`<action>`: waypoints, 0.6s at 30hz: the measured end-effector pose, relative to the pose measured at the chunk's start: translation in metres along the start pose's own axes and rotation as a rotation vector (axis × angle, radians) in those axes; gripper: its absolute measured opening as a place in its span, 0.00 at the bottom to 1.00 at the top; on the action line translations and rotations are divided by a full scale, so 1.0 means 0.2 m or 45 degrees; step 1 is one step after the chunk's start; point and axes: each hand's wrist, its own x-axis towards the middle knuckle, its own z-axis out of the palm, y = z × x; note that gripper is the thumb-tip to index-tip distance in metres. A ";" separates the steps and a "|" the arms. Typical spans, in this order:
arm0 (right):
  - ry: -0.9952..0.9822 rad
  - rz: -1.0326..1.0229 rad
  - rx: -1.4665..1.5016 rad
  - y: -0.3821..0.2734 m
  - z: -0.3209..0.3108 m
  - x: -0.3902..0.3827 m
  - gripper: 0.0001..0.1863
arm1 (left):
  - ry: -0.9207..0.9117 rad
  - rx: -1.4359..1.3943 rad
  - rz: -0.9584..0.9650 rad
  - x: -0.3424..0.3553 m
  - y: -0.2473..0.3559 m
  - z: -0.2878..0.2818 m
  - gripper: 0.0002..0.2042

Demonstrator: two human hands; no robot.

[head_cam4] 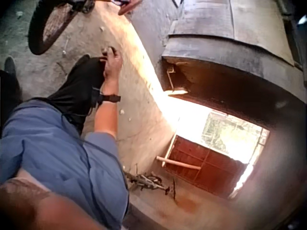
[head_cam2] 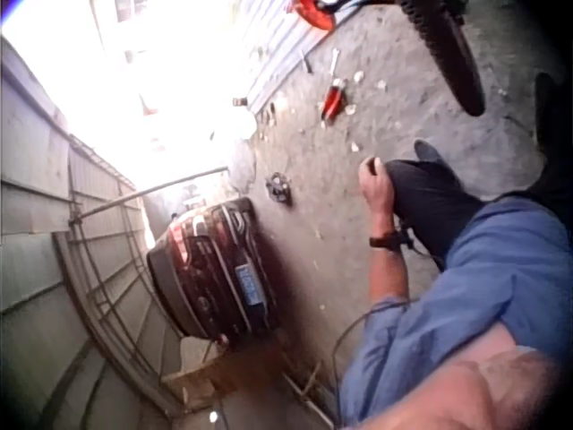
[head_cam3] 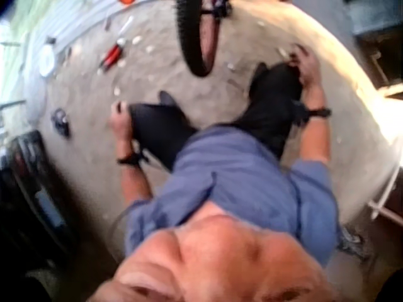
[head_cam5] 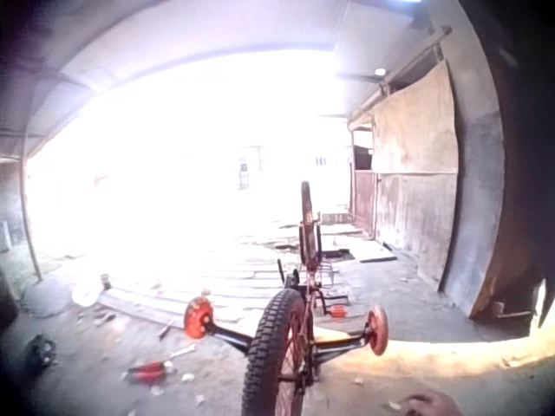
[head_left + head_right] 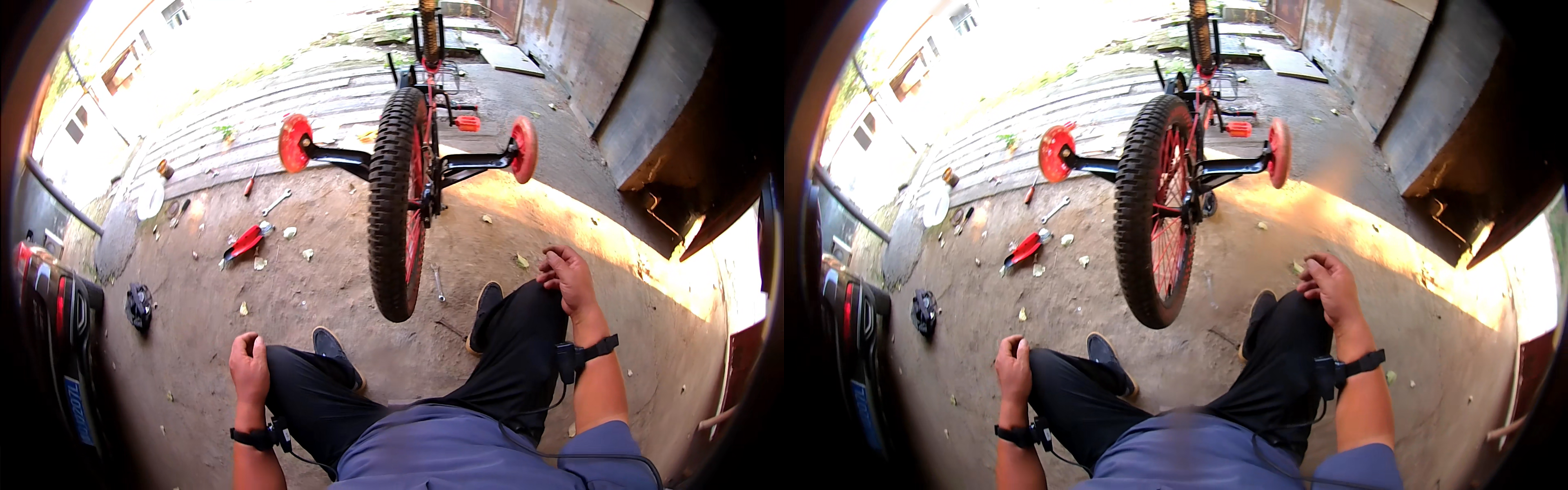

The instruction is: The person attaches training wheels to the rear wheel of a bicycle using a screwdriver and wrench, then installs a red pedal onto the crank arm using a wrench. The bicycle is positioned upside down on a paved outdoor area.

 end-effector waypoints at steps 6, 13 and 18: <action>0.065 -0.025 -0.082 -0.04 0.07 -0.04 0.13 | -0.097 0.072 0.065 0.00 0.16 0.04 0.09; -0.182 0.181 -0.600 0.09 0.25 0.09 0.12 | -0.294 0.385 0.204 0.08 0.08 0.21 0.09; -0.122 0.171 -0.652 0.15 0.31 0.24 0.10 | -0.399 0.367 0.012 0.19 0.06 0.27 0.10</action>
